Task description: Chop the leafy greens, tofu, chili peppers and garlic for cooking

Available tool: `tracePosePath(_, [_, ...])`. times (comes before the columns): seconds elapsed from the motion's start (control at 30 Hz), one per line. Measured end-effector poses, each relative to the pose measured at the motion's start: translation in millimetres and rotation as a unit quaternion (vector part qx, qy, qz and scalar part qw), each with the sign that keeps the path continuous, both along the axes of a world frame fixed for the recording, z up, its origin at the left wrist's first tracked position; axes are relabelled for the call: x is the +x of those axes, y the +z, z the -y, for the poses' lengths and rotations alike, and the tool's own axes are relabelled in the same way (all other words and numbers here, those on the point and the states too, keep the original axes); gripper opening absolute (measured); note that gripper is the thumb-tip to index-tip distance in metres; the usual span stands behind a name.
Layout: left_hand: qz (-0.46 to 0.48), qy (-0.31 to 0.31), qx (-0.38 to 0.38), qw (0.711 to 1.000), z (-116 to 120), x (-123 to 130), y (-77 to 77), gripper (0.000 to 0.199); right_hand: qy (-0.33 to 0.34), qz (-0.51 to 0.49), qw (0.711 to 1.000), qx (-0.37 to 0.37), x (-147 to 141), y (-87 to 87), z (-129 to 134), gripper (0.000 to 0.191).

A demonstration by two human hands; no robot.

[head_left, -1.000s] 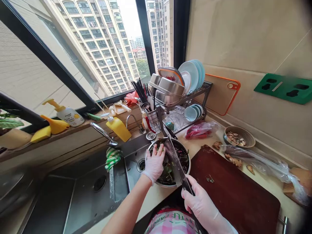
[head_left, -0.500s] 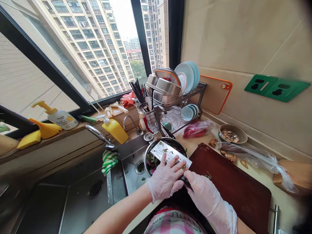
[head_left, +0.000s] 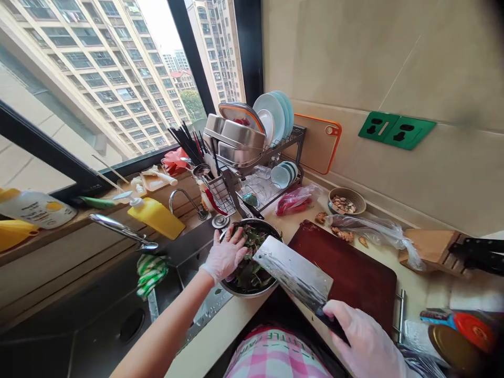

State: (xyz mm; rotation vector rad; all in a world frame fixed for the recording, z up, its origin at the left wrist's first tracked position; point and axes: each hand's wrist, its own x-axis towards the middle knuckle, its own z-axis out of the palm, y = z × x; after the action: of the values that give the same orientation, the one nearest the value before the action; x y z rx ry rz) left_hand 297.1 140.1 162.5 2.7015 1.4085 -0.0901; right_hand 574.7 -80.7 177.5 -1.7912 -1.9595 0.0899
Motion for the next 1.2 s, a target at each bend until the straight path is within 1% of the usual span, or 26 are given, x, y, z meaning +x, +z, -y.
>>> tracePosePath(0.03, [0.010,0.009,0.008,1.000,-1,-3,-0.7,0.044,-0.021,-0.007,1.000,-0.017,13,-8.2,11,0.022])
tracePosePath(0.1, [0.049,0.024,0.031,0.998,-2,-7,-2.6,0.044,-0.112,-0.015,0.992,-0.054,40,-32.4,32,0.021])
tracePosePath(0.17, [0.092,0.039,0.066,0.993,-2,-8,-4.6,0.035,-0.233,0.003,0.968,-0.090,64,-63.8,49,0.022])
tracePosePath(0.23, [0.125,0.042,0.095,0.987,0,-6,-5.8,0.026,-0.311,0.035,0.940,-0.137,82,-95.2,63,0.023])
tracePosePath(0.3, [0.134,0.030,0.101,0.985,3,-1,-4.9,0.026,-0.344,0.064,0.920,-0.175,92,-120.0,71,0.023])
tracePosePath(0.33, [0.128,0.024,0.098,0.987,6,2,-3.7,0.029,-0.349,0.076,0.915,-0.187,95,-128.4,73,0.023])
tracePosePath(0.4, [0.104,0.014,0.089,0.990,12,8,0.0,0.040,-0.341,0.102,0.915,-0.191,94,-136.5,69,0.022])
tracePosePath(0.47, [0.087,0.004,0.081,0.993,19,14,3.9,0.051,-0.317,0.115,0.925,-0.174,85,-134.8,50,0.024])
tracePosePath(0.5, [0.085,-0.001,0.078,0.993,23,16,5.5,0.054,-0.301,0.109,0.934,-0.160,78,-131.6,35,0.027])
tracePosePath(0.57, [0.087,-0.005,0.073,0.994,30,20,8.0,0.055,-0.266,0.061,0.952,-0.140,60,-124.3,-5,0.035])
tracePosePath(0.6, [0.086,-0.005,0.069,0.994,33,20,9.0,0.055,-0.252,0.037,0.956,-0.148,51,-121.5,-27,0.037])
tracePosePath(0.67, [0.083,-0.001,0.058,0.995,39,20,11.5,0.053,-0.262,0.031,0.944,-0.197,36,-119.3,-70,0.036])
tracePosePath(0.73, [0.087,0.014,0.050,0.995,44,17,16.8,0.051,-0.271,0.032,0.931,-0.243,28,-121.4,-100,0.026])
tracePosePath(0.8, [0.099,0.031,0.041,0.994,46,9,26.5,0.051,-0.265,0.033,0.926,-0.268,27,-124.8,-114,0.017])
tracePosePath(0.87, [0.115,0.047,0.029,0.992,45,-2,40.9,0.052,-0.247,0.033,0.926,-0.282,31,-124.4,-118,0.018])
tracePosePath(0.9, [0.125,0.055,0.022,0.990,42,-8,49.2,0.053,-0.233,0.033,0.928,-0.288,33,-121.0,-119,0.018])
tracePosePath(0.97, [0.155,0.071,0.023,0.985,36,-22,66.1,0.053,-0.200,0.029,0.936,-0.288,30,-105.4,-124,0.014])
tracePosePath(1.0, [0.178,0.074,0.030,0.981,33,-27,73.5,0.052,-0.178,0.015,0.948,-0.264,23,-93.2,-128,0.012])
tracePosePath(1.07, [0.234,0.057,0.040,0.970,29,-35,82.7,0.049,-0.113,-0.048,0.980,-0.158,0,-64.1,-138,0.011])
tracePosePath(1.1, [0.260,0.041,0.036,0.964,28,-36,83.2,0.047,-0.074,-0.083,0.989,-0.099,-15,-49.7,-143,0.012])
tracePosePath(1.13, [0.272,0.025,0.025,0.962,27,-36,80.6,0.045,-0.030,-0.110,0.992,-0.056,-31,-37.2,-149,0.013])
tracePosePath(1.17, [0.267,0.014,0.011,0.964,26,-35,75.3,0.044,0.011,-0.124,0.992,-0.032,-46,-27.4,-154,0.014])
tracePosePath(1.2, [0.246,0.005,-0.002,0.969,24,-34,67.7,0.042,0.047,-0.119,0.991,-0.030,-58,-20.5,-159,0.015])
